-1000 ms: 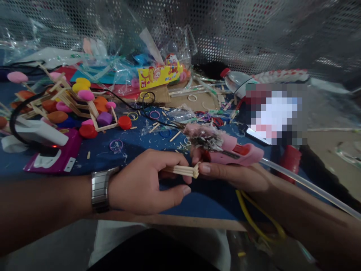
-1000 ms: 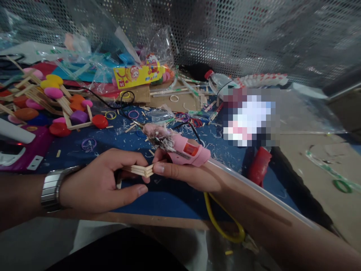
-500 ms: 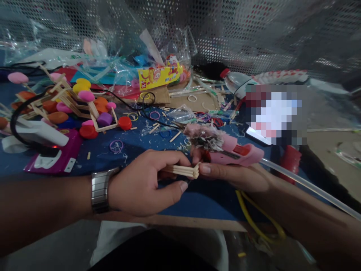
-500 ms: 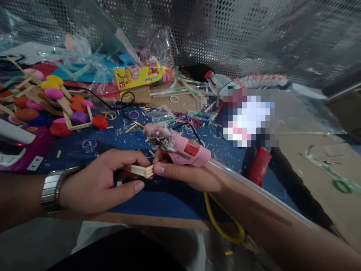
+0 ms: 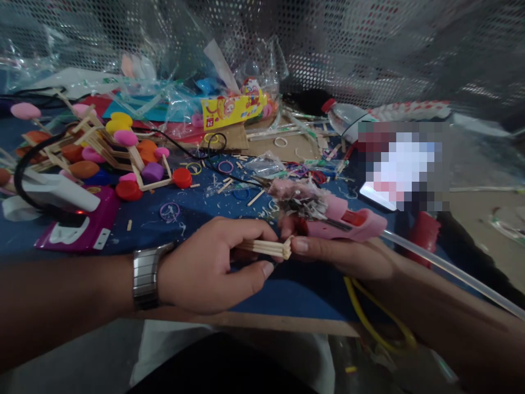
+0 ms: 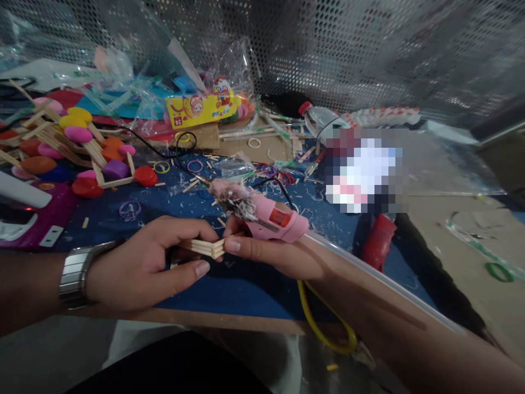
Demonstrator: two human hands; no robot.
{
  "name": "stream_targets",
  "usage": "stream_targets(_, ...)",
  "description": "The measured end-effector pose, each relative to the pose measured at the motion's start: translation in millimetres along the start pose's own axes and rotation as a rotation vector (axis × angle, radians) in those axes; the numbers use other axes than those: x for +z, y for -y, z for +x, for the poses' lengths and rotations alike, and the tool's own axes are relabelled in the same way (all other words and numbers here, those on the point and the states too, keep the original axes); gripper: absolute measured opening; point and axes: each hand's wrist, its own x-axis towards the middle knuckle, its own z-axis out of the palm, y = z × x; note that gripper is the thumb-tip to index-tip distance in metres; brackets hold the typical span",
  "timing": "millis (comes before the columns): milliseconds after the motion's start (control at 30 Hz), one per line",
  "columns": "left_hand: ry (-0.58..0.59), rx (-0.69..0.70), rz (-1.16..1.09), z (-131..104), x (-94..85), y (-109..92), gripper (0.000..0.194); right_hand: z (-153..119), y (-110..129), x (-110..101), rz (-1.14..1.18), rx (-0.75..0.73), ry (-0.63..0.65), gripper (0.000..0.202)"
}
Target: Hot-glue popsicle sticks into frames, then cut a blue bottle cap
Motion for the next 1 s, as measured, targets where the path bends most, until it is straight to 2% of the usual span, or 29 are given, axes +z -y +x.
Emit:
stream_targets(100, 0.009, 0.013, -0.045, 0.7, -0.9, -1.5, 0.005, 0.2, -0.6, -1.1, -0.044, 0.010, -0.009, 0.060)
stream_targets(267, 0.027, -0.011, -0.106, 1.5, -0.9, -1.8, 0.025, 1.1, 0.1, -1.7, -0.079, 0.016, -0.022, 0.067)
stream_targets(333, 0.031, -0.009, -0.110, 2.0, -0.6, -1.5, 0.029, 1.5, 0.7, -1.8, -0.099, -0.008, -0.020, 0.057)
stream_targets(433, 0.038, -0.001, -0.119, 2.4, -0.6, -1.4, 0.030, 2.2, 1.2, -2.4, -0.157, -0.020, 0.018, 0.021)
stream_targets(467, 0.039, 0.003, -0.122, 2.4, -0.7, -1.4, 0.031, 2.4, 1.1, -2.7, -0.167, -0.018, 0.023, 0.018)
stream_targets(533, 0.042, 0.012, -0.123, 2.0, -1.1, -1.5, 0.031, 2.6, 0.6, -3.2, -0.159, -0.019, 0.019, 0.021)
stream_targets(600, 0.042, 0.027, -0.123, 1.2, -1.3, -1.5, 0.033, 2.6, -0.1, -3.6, -0.147, -0.025, 0.005, 0.033)
stream_targets(733, 0.043, 0.039, -0.120, -0.1, -1.0, -0.8, 0.033, 2.5, -0.9, -4.0, -0.175, -0.022, 0.008, 0.018)
stream_targets(833, 0.048, 0.047, -0.128, 0.2, -0.7, 0.3, 0.033, 1.9, -1.1, -4.0, -0.177, -0.022, 0.020, 0.016)
stream_targets(1000, 0.042, 0.075, -0.130, 1.3, -1.0, 1.5, 0.033, 1.6, -1.5, -4.2, -0.157, -0.037, 0.018, 0.031)
